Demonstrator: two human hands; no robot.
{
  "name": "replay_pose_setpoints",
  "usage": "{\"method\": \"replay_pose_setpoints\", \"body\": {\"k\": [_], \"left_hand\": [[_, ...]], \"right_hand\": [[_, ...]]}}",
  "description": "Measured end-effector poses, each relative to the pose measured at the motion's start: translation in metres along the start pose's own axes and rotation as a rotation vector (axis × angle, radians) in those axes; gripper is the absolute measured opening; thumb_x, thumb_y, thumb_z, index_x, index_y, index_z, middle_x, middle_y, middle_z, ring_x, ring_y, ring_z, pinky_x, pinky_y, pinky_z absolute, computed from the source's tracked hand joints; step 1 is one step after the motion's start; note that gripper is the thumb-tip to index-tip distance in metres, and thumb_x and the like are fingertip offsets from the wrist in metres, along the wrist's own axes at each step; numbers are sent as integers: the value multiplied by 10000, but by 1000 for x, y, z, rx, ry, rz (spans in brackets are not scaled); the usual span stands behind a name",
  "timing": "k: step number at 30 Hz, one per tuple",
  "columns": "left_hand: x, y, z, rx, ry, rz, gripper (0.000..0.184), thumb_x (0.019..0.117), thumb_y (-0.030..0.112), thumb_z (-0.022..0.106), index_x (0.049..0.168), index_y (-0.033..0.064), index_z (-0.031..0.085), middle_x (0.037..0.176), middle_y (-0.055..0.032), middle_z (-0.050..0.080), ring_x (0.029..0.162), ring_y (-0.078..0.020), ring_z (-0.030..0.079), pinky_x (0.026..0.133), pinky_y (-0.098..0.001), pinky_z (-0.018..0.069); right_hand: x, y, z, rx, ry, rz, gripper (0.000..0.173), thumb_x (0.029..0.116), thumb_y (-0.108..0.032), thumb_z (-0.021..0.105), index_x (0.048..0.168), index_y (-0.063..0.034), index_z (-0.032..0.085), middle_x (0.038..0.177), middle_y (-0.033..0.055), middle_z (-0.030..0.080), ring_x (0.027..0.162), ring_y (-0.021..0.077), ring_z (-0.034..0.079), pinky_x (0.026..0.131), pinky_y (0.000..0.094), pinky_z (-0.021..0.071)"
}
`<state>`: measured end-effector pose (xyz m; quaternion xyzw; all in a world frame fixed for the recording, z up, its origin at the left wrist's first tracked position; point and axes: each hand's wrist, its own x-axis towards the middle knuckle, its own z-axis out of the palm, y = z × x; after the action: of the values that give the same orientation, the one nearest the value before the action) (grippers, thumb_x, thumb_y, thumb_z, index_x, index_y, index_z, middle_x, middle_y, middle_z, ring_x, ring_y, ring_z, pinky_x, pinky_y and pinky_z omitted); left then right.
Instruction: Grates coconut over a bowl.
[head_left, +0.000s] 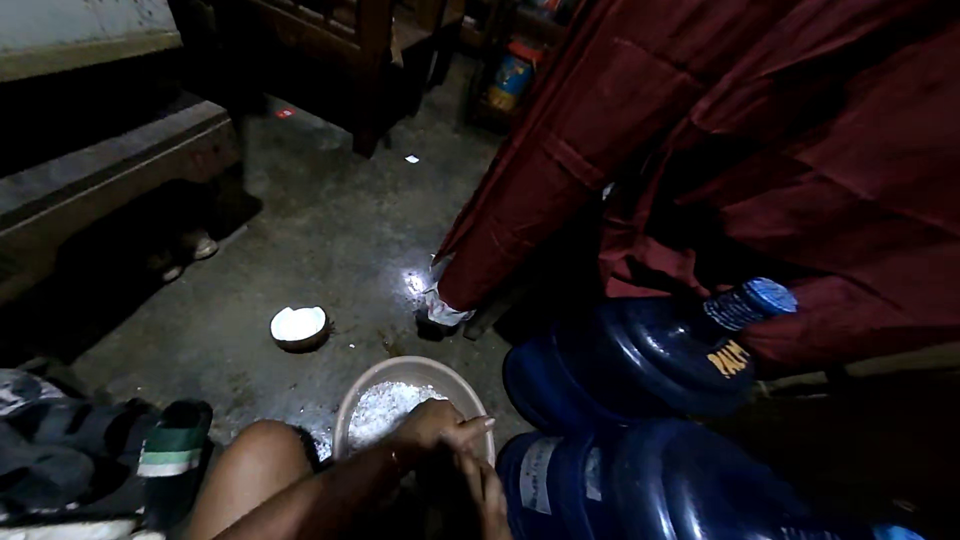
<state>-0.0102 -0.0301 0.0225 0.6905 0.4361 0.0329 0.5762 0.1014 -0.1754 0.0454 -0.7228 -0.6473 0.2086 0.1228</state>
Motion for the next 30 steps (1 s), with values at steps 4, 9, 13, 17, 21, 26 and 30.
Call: {"method": "replay_pose_setpoints", "body": {"k": [4, 9, 13, 17, 21, 26, 30], "left_hand": [[33, -27, -3, -88, 43, -142, 771, 1035, 666, 349, 1051, -2, 734, 1080, -206, 700, 1044, -333, 668, 955, -574, 501], [32, -2, -20, -390, -6, -142, 817, 1080, 614, 214, 1364, -66, 566, 1373, -251, 590, 1278, -331, 568, 1116, -505, 398], [-19, 42, -17, -197, -118, -9, 859, 1056, 662, 206, 1357, -40, 599, 1387, -268, 586, 1340, -393, 532, 1124, -623, 372], [-4, 8, 9, 94, 3, -139, 842, 997, 746, 291, 1055, 33, 734, 1110, -210, 706, 1108, -380, 664, 936, -631, 499], [38, -22, 2, -86, 39, -225, 859, 1003, 732, 329, 1142, -29, 701, 1206, -249, 670, 1175, -385, 631, 1014, -617, 468], [21, 16, -22, -209, 19, -172, 811, 1086, 597, 221, 1319, -86, 591, 1366, -295, 572, 1299, -393, 540, 1111, -572, 381], [-21, 31, -16, -139, 84, -112, 782, 1056, 640, 310, 1087, -33, 708, 1107, -227, 687, 1069, -352, 655, 972, -570, 489]], "right_hand": [[37, 4, 25, -25, -79, 102, 757, 868, -45, 710, 1566, -105, 423, 1419, 304, 526, 1175, 472, 618, 914, 569, 568], [88, 6, -20, -29, -313, 218, 715, 889, -43, 656, 1556, -159, 428, 1411, 166, 611, 1248, 354, 629, 1046, 576, 497], [28, -18, -58, -44, -199, 96, 781, 851, 0, 701, 1566, -35, 390, 1461, 301, 502, 1243, 477, 590, 992, 613, 517], [4, -14, 2, -112, -36, 74, 624, 872, -134, 748, 1446, -4, 538, 1375, 350, 516, 1152, 477, 626, 851, 526, 596], [58, -6, 14, -152, -234, 220, 714, 901, -57, 677, 1563, -174, 438, 1428, 272, 517, 1203, 445, 606, 942, 547, 560], [64, -4, -23, -47, -195, 176, 795, 892, -86, 677, 1610, -164, 346, 1462, 220, 532, 1253, 413, 598, 1008, 578, 517], [2, 6, -18, 57, 124, -113, 711, 818, -135, 787, 1458, 37, 528, 1427, 319, 544, 1240, 511, 573, 1004, 630, 490]]}}
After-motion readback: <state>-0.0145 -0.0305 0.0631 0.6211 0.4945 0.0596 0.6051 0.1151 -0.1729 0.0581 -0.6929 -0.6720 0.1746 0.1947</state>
